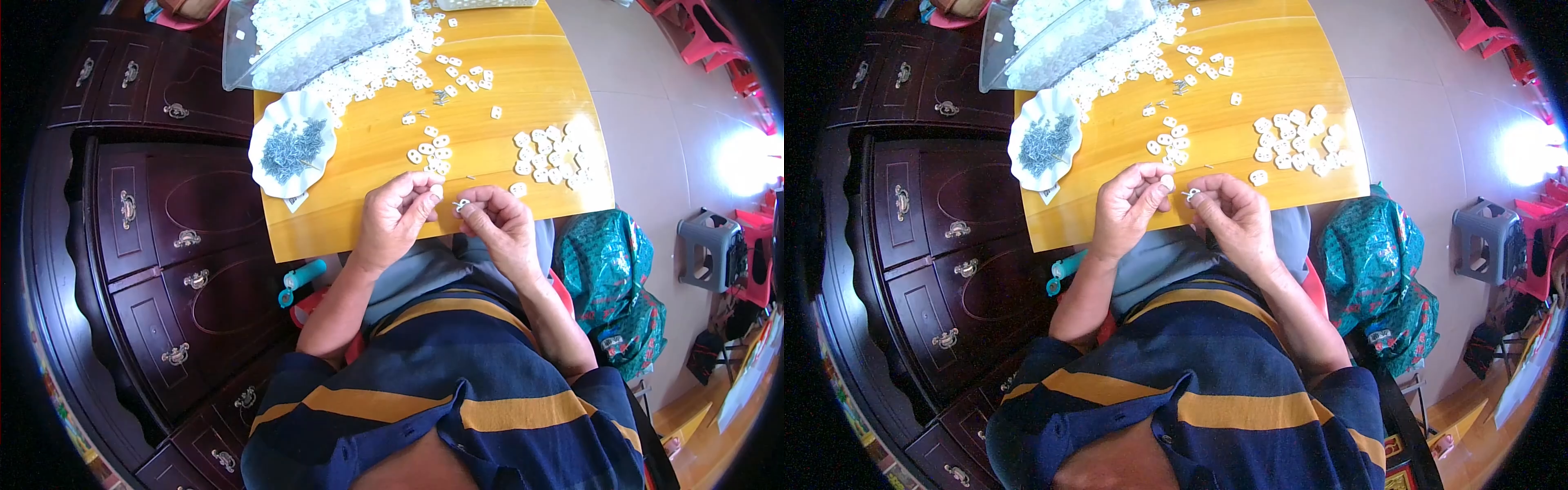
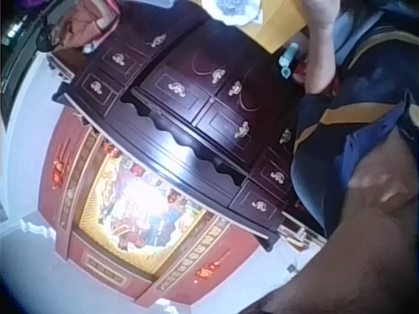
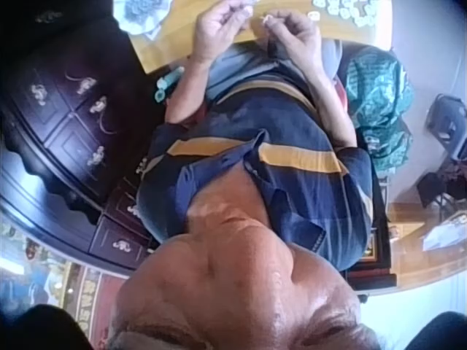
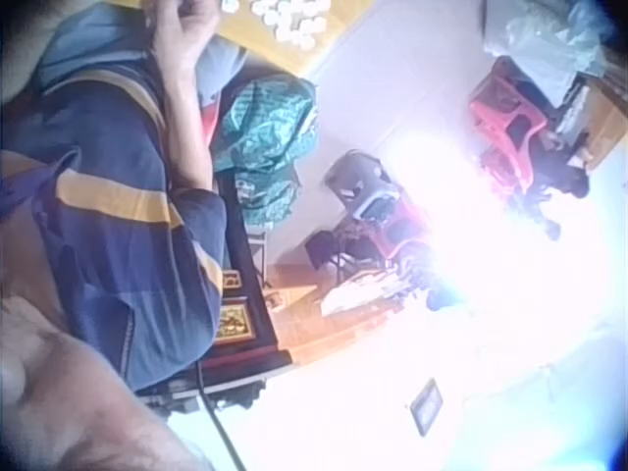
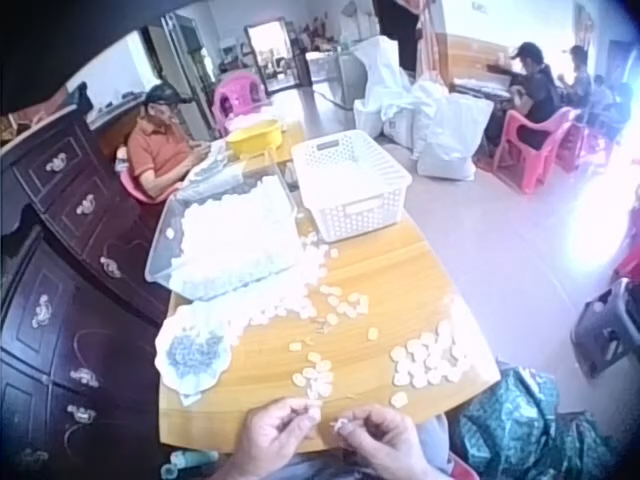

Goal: Assembling small white plastic clips by hand at a table.

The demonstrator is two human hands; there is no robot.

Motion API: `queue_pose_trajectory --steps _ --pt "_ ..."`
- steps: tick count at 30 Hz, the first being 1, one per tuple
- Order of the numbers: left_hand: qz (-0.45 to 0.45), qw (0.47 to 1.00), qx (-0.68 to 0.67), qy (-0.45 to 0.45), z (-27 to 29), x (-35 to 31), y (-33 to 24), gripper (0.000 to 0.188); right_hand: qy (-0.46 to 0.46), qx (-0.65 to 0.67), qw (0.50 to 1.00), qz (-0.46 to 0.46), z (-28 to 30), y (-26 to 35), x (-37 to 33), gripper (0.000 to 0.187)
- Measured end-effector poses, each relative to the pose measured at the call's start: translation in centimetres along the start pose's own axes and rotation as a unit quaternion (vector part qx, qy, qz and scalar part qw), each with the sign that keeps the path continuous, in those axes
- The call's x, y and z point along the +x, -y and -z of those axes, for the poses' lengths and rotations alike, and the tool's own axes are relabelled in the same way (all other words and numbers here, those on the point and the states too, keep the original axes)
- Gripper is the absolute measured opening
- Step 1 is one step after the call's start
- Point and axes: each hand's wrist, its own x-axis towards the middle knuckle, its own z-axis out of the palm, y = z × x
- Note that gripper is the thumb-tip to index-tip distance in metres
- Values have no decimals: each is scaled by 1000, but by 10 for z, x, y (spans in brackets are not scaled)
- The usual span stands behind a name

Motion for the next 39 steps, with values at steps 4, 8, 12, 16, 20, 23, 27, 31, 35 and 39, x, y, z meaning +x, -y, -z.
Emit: queue_pose_trajectory --steps 4,8,12,16,20,23,27,31,35,39 --pt "3 999 -13 29 -1 -1 -5 20 -10 -28 1000 6 0 1 0 14" --pt "10 999 -25 31 -1 -2 -8 21 -22 -35 999 3 -3 3 0 13" --pt "11 999 -25 42 -1 -2 -6 21 -20 -46 999 5 -2 1 0 13" --pt "7 999 -29 41 -3 -2 -7 21 -22 -57 998 7 -3 3 0 12" --pt "0 999 -29 45 -2 -2 -8 21 -22 -64 998 5 -2 3 0 12" --pt "0 999 -26 43 -3 -3 -8 21 -20 -69 997 3 -2 3 0 12" --pt "-12 999 -5 42 -3 -4 -9 22 -21 -65 998 2 -3 2 0 12" --pt "-19 999 -2 33 -5 -3 -11 16 -17 -66 998 1 -2 2 0 12" --pt "-34 999 20 26 -4 -2 -11 17 -14 -74 997 2 -2 3 0 12" --pt "-37 999 27 21 -4 -2 -11 17 -17 -72 997 -3 -2 4 0 12"
